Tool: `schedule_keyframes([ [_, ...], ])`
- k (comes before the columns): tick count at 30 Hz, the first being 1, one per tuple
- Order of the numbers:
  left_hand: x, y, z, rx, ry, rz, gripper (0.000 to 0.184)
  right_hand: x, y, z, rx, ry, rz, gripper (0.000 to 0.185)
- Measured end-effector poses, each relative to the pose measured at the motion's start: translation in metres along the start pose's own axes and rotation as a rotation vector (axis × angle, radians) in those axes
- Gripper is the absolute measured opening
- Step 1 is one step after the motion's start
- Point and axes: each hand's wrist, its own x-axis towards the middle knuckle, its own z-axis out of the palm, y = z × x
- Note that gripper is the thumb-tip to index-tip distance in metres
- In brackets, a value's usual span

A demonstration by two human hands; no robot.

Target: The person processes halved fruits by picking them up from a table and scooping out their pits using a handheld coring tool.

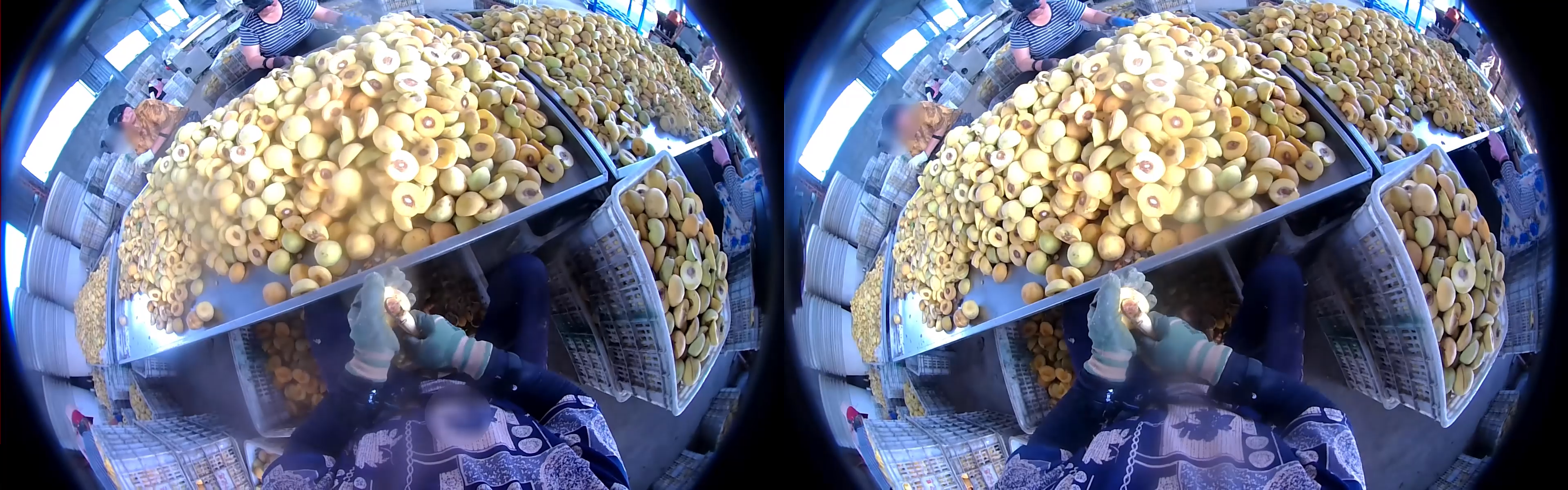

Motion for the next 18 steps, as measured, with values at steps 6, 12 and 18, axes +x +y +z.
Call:
schedule_keyframes([
  [6, 0.002, -0.003, -0.005, -0.056, -0.066, 0.065, 0.034, 0.012, 0.023, -0.01, 0.672, -0.425, 0.099, 0.021],
  [12, 0.0, -0.002, 0.0, -0.192, -0.163, 0.042, 0.022, 0.016, 0.043, -0.006, 1.363, -0.845, 0.103, 0.033],
  [18, 0.012, -0.004, -0.022, -0.012, -0.195, 0.11, 0.017, 0.017, 0.039, 0.002, 1.521, -1.098, -0.144, 0.035],
])
